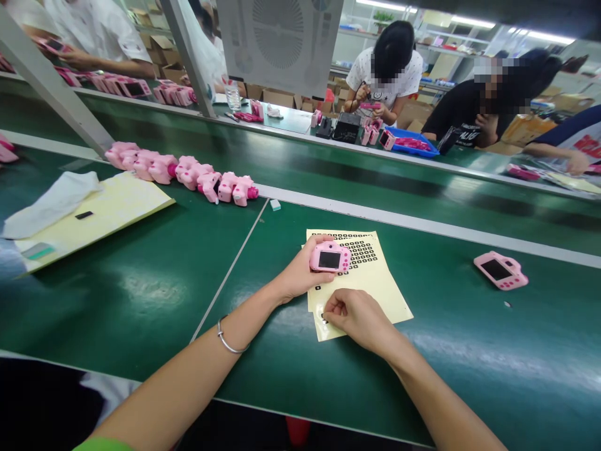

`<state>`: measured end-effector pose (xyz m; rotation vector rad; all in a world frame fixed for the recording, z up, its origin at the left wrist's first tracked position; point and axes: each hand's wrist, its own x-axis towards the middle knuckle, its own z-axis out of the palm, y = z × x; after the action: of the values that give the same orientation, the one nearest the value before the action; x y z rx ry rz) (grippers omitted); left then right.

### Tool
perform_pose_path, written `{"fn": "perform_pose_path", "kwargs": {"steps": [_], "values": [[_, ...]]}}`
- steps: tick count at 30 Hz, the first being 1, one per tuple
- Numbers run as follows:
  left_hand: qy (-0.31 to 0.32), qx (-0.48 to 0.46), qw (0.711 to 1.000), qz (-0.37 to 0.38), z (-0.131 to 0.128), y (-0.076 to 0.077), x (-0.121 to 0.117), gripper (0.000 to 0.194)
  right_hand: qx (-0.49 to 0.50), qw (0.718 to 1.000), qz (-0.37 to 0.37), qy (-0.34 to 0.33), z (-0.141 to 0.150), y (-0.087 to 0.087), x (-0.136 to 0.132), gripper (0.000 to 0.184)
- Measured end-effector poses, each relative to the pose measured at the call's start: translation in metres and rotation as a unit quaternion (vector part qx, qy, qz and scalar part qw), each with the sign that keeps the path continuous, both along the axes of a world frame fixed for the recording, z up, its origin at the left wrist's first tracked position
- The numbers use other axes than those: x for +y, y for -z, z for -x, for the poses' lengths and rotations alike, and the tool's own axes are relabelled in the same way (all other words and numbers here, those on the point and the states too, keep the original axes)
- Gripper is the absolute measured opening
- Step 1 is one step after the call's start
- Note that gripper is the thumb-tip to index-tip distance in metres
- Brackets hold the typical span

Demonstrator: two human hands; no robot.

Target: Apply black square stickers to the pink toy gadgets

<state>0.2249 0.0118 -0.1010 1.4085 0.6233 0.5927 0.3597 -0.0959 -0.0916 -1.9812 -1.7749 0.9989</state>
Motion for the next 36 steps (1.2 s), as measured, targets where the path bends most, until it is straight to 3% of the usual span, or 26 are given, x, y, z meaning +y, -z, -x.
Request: {"fn": "perform_pose_path", "kwargs": {"steps": [7,11,15,18,20,26,36], "values": [[0.004,0.001,1.0,-0.001,0.0,0.001,0.001,0.072,0.016,0.999,-0.009,-0.032,-0.003,-0.001,-0.003,0.009],[0.001,0.01,1.0,-0.021,-0.001,-0.001,0.0,0.071,0.094,0.994,-0.035,-0.036,-0.013,-0.005,-0.003,0.013],[0.019,0.008,0.998,-0.059,-0.003,-0.006,-0.005,0.066,0.147,0.973,-0.17,0.043,-0.021,-0.012,0.005,0.019],[0.053,0.013,0.997,-0.062,-0.004,-0.007,-0.011,0.063,0.102,0.95,-0.279,0.095,-0.022,-0.011,0.011,0.016],[0.07,0.011,0.995,-0.068,-0.005,-0.008,-0.014,0.062,0.069,0.943,-0.309,0.104,-0.023,-0.008,0.014,0.014],[0.076,0.033,0.987,-0.14,-0.003,-0.01,-0.015,0.056,0.042,0.939,-0.324,0.106,-0.024,-0.001,0.014,0.014],[0.074,0.04,0.982,-0.17,-0.003,-0.008,-0.015,0.055,0.014,0.945,-0.312,0.095,-0.024,-0.001,0.015,0.01]]}}
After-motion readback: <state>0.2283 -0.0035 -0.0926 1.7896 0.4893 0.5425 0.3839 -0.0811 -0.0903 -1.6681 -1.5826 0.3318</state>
